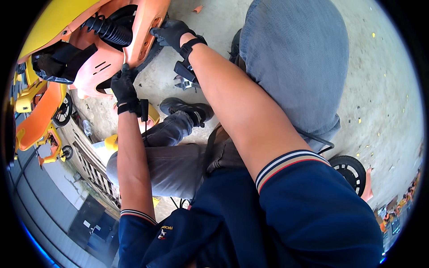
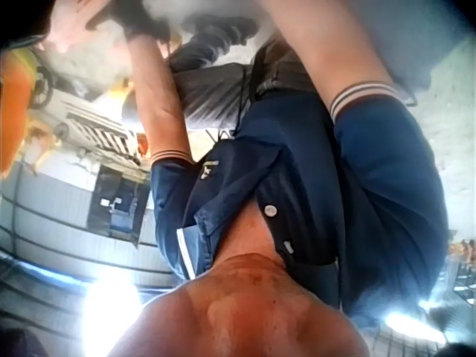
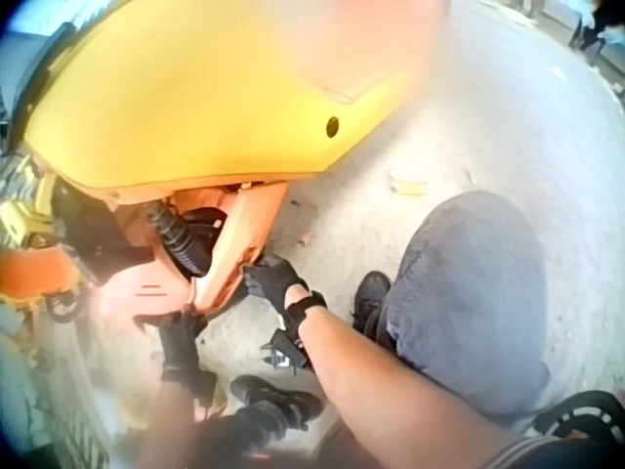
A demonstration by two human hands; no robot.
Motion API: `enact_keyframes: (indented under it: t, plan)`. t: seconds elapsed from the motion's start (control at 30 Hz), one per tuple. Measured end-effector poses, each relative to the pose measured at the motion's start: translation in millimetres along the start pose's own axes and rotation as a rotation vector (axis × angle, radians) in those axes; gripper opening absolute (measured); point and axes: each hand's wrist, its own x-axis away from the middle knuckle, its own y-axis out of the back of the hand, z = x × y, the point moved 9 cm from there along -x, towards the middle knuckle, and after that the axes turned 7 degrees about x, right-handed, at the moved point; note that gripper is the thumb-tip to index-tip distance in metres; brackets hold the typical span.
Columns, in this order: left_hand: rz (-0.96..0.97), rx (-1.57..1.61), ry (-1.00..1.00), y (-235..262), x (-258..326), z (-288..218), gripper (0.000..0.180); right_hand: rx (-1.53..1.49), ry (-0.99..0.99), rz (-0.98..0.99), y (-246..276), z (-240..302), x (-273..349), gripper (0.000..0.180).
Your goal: The person sits on the floor and uses a screwdriver to fasten screws into the front fender of a pink and yellow scooter. They then pick up an orange plastic side panel and attach it to the scooter's body.
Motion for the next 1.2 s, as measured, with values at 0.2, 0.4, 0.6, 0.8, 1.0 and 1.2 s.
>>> enact_keyframes:
  t: [0.2, 0.4, 0.6, 0.8, 1.0, 1.2]
  plan:
    - [0.022, 0.040, 0.025, 0, -4, 9, 0.026, 0.024, -0.022, -0.034, 2, 1, 3, 0.031]
    - [0.000, 0.065, 0.019, 3, -7, 10, 0.024, -0.086, -0.029, 0.000, 0, 2, 4, 0.025]
    - [-0.014, 0.086, 0.042, 5, -8, 14, 0.021, -0.135, -0.046, 0.021, 12, -8, 3, 0.020]
    - [0.000, 0.115, -0.047, 4, -8, 10, 0.021, -0.009, -0.283, -0.099, 67, -69, 6, 0.028]
    - [-0.046, -0.154, -0.116, 11, -8, 3, 0.022, 0.189, -0.470, -0.252, 107, -102, 24, 0.013]
    - [-0.090, -0.241, -0.262, 13, -6, -10, 0.030, 0.085, -0.326, -0.222, 83, -50, 15, 0.020]
